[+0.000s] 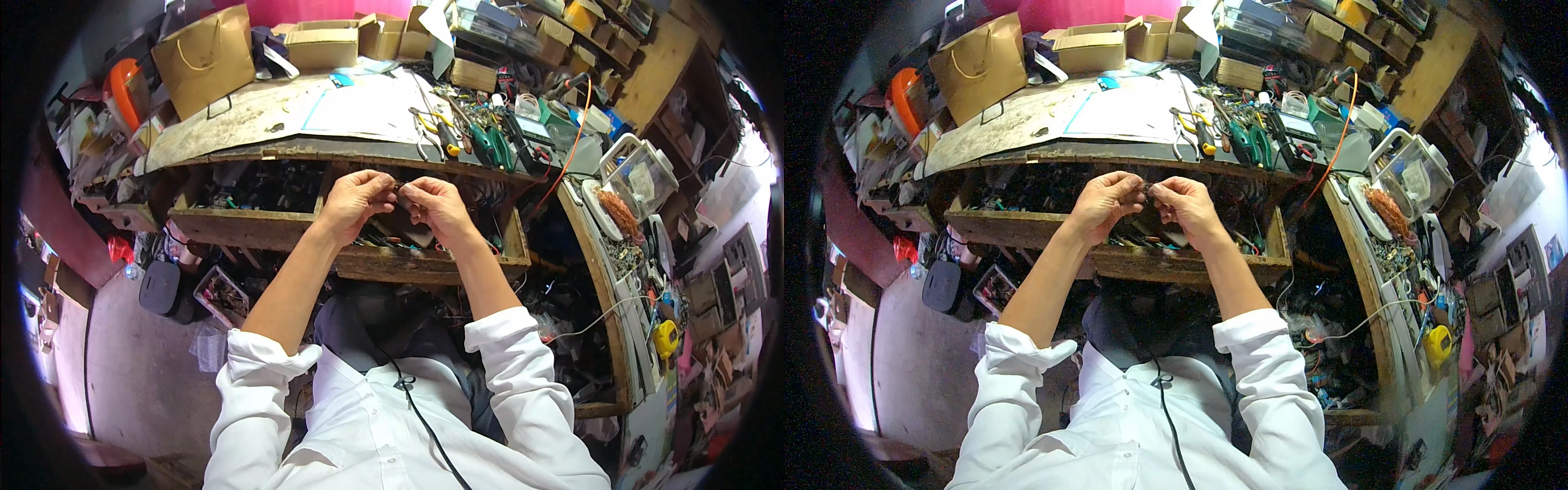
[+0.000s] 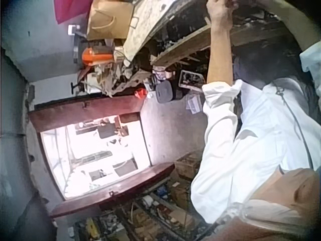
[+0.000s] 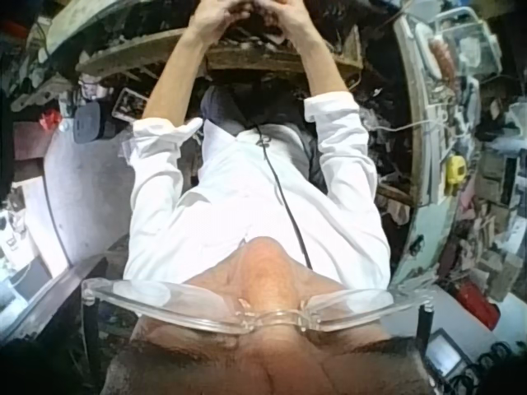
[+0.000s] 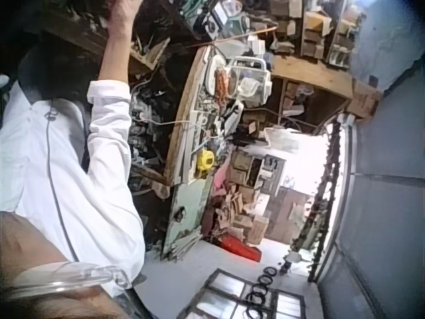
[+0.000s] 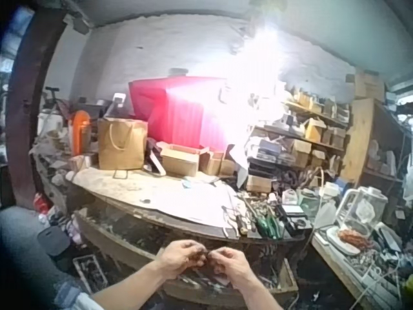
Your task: The person is assembling small electronic components at a cluttered workbench. They handle a small circuit board and a black cable, connecting them together. The person also picks up and examines other small parts from the drawer.
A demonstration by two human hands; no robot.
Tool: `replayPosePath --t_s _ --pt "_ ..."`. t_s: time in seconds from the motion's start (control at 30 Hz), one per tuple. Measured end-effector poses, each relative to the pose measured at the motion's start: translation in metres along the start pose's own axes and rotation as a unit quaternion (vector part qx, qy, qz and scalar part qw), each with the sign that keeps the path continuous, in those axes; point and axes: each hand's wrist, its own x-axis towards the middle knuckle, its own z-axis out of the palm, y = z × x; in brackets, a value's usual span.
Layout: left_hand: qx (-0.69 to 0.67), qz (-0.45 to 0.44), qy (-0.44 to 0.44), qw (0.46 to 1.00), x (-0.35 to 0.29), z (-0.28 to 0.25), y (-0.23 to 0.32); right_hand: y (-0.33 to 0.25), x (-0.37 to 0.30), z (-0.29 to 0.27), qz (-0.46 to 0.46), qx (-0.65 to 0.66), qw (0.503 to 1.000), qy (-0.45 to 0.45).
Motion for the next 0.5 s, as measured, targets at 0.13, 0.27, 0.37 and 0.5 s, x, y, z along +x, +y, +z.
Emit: replayPosePath --t_s 0.13,0.27,0.37,0.5 --pt "-0.001 0.029 0.042 0.999 0.004 0.002 -0.007 0.018 0.001 0.012 -0.024 -0.049 0.996 0.076" --pt "-0.069 0.018 0.068 0.995 0.006 0.008 -0.013 0.03 0.005 0.021 -0.079 -0.176 0.975 0.109" --pt "-0.154 0.013 0.068 0.986 0.01 0.006 -0.023 0.037 0.006 0.025 -0.147 -0.288 0.939 0.115" --pt "-0.131 0.012 0.129 0.983 0.007 -0.002 -0.022 0.02 -0.009 0.029 -0.11 -0.311 0.94 0.083"
